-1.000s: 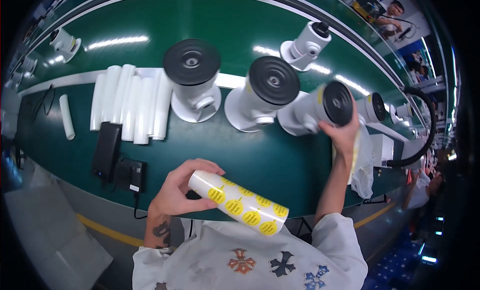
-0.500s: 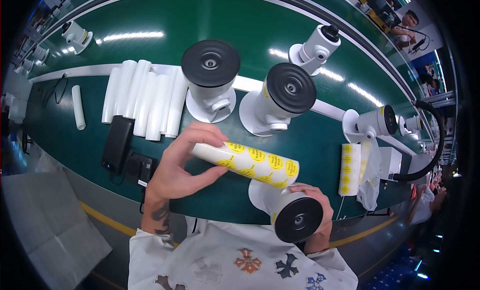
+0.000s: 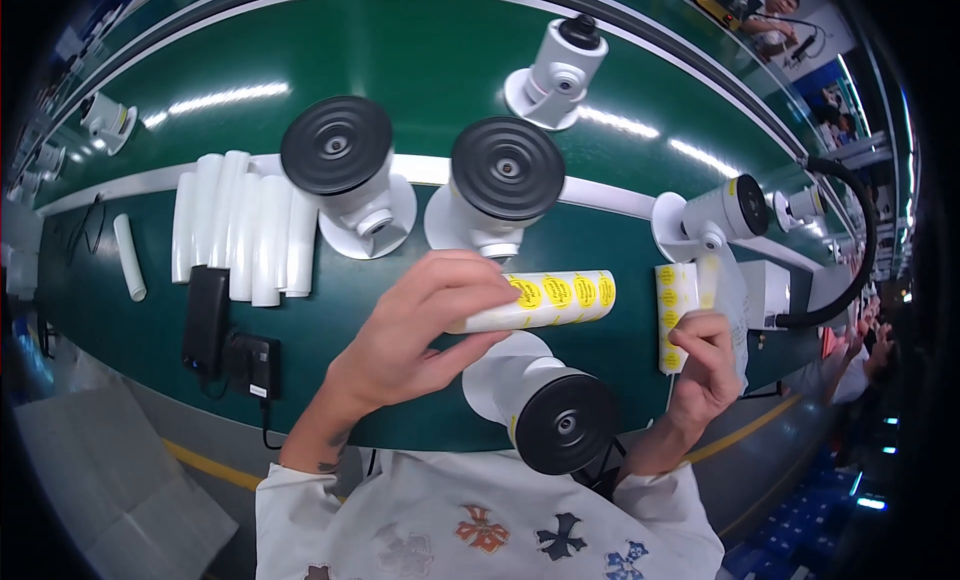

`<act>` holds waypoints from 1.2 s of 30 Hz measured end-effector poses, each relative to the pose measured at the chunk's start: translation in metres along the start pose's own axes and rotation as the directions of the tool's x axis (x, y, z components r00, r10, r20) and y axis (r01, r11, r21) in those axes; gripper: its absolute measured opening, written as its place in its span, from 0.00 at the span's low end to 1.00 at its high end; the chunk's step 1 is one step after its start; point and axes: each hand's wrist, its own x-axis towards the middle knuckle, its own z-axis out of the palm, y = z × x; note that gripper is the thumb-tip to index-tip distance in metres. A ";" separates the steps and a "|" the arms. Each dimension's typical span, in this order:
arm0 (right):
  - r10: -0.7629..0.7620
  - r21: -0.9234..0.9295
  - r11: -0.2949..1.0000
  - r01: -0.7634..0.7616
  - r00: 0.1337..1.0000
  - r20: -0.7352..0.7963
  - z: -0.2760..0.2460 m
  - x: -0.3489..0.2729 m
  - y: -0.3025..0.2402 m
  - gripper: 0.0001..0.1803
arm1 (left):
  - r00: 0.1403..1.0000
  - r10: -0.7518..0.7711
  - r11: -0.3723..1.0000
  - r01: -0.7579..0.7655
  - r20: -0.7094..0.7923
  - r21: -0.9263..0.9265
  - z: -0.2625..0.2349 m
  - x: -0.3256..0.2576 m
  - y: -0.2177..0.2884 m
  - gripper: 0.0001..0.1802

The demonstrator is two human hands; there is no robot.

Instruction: Applying yellow circular labels to the front of white and black light fixtures on an assembly line.

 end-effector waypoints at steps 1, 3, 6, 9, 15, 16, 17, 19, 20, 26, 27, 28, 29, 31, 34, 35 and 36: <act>-0.115 -0.174 0.976 0.129 0.990 0.086 0.003 0.022 -0.007 0.30 | 0.996 0.051 0.998 -0.053 0.068 0.028 0.005 0.002 -0.004 0.25; -0.219 -0.249 0.930 0.271 0.951 0.218 0.037 0.056 -0.013 0.23 | 0.995 0.062 0.997 -0.064 0.077 0.036 0.013 0.002 -0.009 0.24; -0.126 -0.290 0.929 0.230 0.934 0.335 0.046 0.072 -0.017 0.19 | 0.993 0.063 0.997 -0.067 0.101 0.042 0.022 0.008 -0.008 0.23; -0.145 -0.287 0.926 0.247 0.931 0.334 0.041 0.069 -0.011 0.17 | 0.993 0.091 0.995 -0.094 0.072 0.043 0.028 0.009 -0.010 0.23; -0.165 -0.249 0.934 0.257 0.926 0.339 0.040 0.065 -0.002 0.15 | 0.991 0.039 0.996 -0.049 0.127 0.076 0.031 0.008 -0.013 0.22; -0.157 -0.244 0.937 0.248 0.927 0.342 0.040 0.066 -0.004 0.15 | 0.992 0.058 0.995 -0.067 0.116 0.080 0.031 0.008 -0.014 0.22; -0.092 -0.241 0.951 0.193 0.923 0.374 0.039 0.070 -0.009 0.15 | 0.991 0.077 0.993 -0.086 0.106 0.085 0.030 0.007 -0.015 0.21; -0.018 -0.248 0.960 0.129 0.914 0.406 0.037 0.072 -0.014 0.15 | 0.991 0.096 0.993 -0.102 0.095 0.064 0.032 0.008 -0.016 0.22; -0.035 -0.260 0.955 0.146 0.921 0.387 0.038 0.071 -0.015 0.15 | 0.990 0.110 0.991 -0.116 0.084 0.073 0.033 0.007 -0.017 0.21; -0.077 -0.316 0.928 0.198 0.931 0.355 0.040 0.063 -0.011 0.13 | 0.997 0.004 0.997 -0.010 0.083 0.076 0.032 0.005 -0.016 0.21; -0.102 -0.311 0.925 0.219 0.931 0.351 0.041 0.061 -0.008 0.12 | 0.994 -0.043 0.997 0.036 0.096 0.072 0.031 0.004 -0.015 0.21; -0.100 -0.310 0.926 0.217 0.930 0.353 0.041 0.062 -0.010 0.12 | 0.994 -0.046 0.997 0.040 0.096 0.071 0.031 0.002 -0.016 0.21; -0.077 -0.339 0.916 0.213 0.925 0.373 0.040 0.065 -0.014 0.12 | 0.990 -0.102 0.994 0.097 0.097 0.050 0.030 0.001 -0.018 0.21; -0.058 -0.359 0.908 0.215 0.914 0.401 0.038 0.070 -0.024 0.11 | 0.982 -0.166 0.986 0.163 0.089 0.034 0.027 -0.007 -0.020 0.22; 0.138 -0.342 0.939 -0.040 0.953 0.269 0.018 0.067 -0.052 0.10 | 0.947 -0.318 0.947 0.315 0.042 0.063 0.028 -0.018 -0.027 0.24; 0.172 -0.191 0.974 -0.125 0.952 0.254 0.010 0.065 -0.060 0.09 | 0.930 -0.363 0.929 0.358 0.050 0.092 0.029 -0.020 -0.029 0.26; 0.181 -0.040 0.983 -0.179 0.907 0.380 0.003 0.065 -0.064 0.08 | 0.912 -0.407 0.908 0.398 0.052 0.127 0.029 -0.025 -0.030 0.27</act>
